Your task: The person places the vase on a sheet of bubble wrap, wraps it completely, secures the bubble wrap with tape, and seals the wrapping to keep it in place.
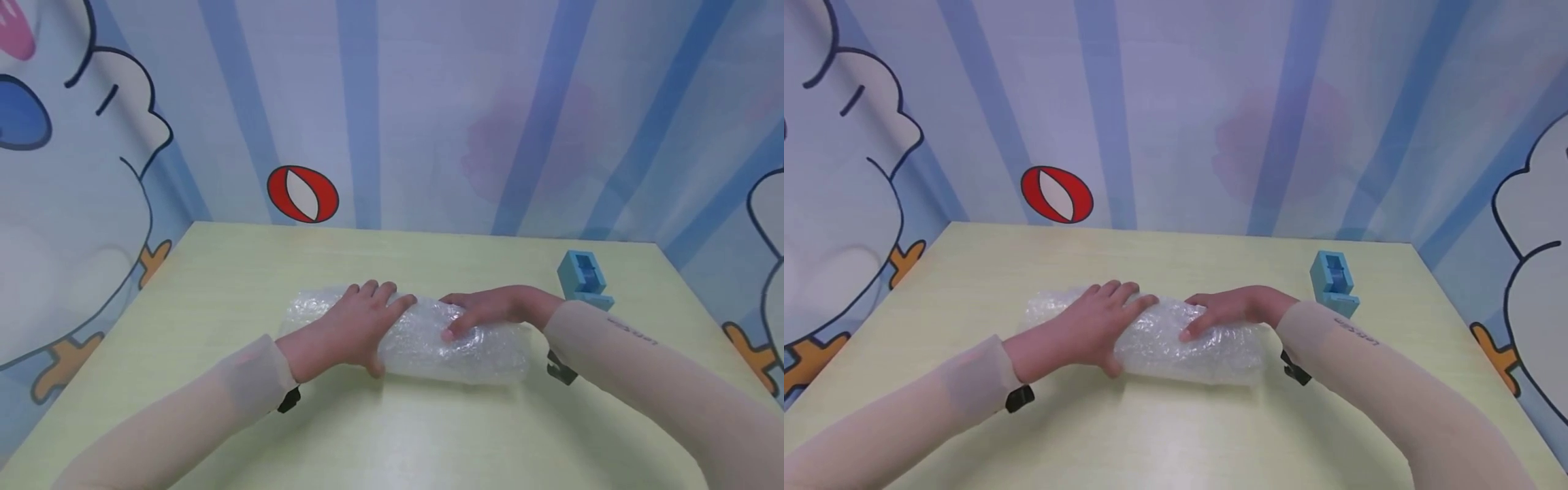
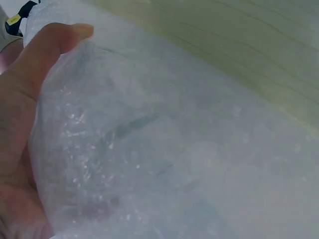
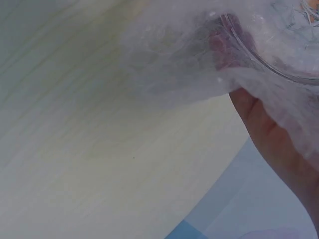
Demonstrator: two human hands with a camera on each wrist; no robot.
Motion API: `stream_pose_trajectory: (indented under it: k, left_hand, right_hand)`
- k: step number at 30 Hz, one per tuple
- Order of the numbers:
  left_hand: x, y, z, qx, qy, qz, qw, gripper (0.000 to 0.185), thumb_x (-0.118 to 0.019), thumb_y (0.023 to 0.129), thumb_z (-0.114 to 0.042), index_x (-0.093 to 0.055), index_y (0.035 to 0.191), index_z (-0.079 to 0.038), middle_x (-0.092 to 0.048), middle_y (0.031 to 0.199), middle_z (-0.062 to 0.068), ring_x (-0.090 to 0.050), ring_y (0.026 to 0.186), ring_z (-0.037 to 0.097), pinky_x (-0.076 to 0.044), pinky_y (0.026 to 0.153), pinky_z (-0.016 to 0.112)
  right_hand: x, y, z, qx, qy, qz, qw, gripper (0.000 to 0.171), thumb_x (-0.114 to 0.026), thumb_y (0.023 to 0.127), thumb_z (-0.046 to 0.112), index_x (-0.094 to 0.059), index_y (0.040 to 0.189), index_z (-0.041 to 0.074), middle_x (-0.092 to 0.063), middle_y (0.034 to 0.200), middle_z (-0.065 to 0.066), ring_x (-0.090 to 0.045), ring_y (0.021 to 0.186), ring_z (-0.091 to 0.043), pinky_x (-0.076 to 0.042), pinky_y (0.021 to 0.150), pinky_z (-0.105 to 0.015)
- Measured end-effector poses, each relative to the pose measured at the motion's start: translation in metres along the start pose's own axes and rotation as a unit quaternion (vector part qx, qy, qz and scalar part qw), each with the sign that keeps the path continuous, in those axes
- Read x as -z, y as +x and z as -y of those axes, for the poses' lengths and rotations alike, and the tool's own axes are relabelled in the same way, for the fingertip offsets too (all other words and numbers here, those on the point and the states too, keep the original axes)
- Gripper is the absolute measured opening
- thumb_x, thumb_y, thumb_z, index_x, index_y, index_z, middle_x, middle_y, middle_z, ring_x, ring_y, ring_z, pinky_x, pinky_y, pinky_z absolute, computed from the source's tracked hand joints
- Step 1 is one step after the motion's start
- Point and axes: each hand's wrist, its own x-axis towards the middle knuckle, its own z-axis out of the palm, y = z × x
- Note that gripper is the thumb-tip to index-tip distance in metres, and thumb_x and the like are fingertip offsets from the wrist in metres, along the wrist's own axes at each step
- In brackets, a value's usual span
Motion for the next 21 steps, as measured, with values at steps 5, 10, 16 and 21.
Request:
stream_pose_trajectory:
  k: [5,10,16,21]
  left_hand:
    - [0.002,0.006,0.003,-0.003,-0.003,0.014,0.9999,0.107,-0.093,0.067,-0.047,-0.041,0.153,-0.015,-0.053,0.144,0.015,-0.055,0.126,0.036,-0.051,0.102,0.053]
    - [0.004,0.010,0.004,-0.001,-0.006,0.027,0.9996,0.109,-0.094,0.066,-0.048,-0.040,0.154,-0.015,-0.054,0.143,0.015,-0.055,0.125,0.035,-0.052,0.101,0.053]
    - [0.005,0.015,0.008,0.001,-0.010,0.041,0.9991,0.109,-0.093,0.065,-0.051,-0.041,0.154,-0.016,-0.055,0.142,0.014,-0.057,0.124,0.035,-0.053,0.100,0.054]
    - [0.008,0.021,0.012,0.002,-0.028,0.045,0.9986,0.105,-0.094,0.065,-0.048,-0.045,0.152,-0.017,-0.058,0.141,0.014,-0.059,0.123,0.035,-0.054,0.100,0.055]
  right_hand:
    - [0.002,0.000,-0.004,0.009,-0.045,-0.046,0.998,0.087,-0.061,0.094,0.056,-0.032,0.158,0.005,-0.051,0.150,-0.013,-0.054,0.133,-0.025,-0.045,0.115,-0.048]
    - [0.001,-0.006,0.002,0.043,-0.136,-0.114,0.983,0.081,-0.064,0.094,0.057,-0.047,0.149,0.001,-0.063,0.139,-0.017,-0.065,0.124,-0.028,-0.051,0.108,-0.047]
    - [-0.035,-0.024,0.025,0.058,-0.289,-0.277,0.915,0.073,-0.069,0.094,0.051,-0.052,0.146,0.002,-0.061,0.143,-0.021,-0.059,0.133,-0.039,-0.049,0.110,-0.054]
    - [-0.088,-0.037,0.029,0.067,-0.385,-0.385,0.836,0.091,-0.074,0.087,0.057,-0.046,0.150,-0.002,-0.051,0.152,-0.025,-0.053,0.138,-0.044,-0.049,0.109,-0.058]
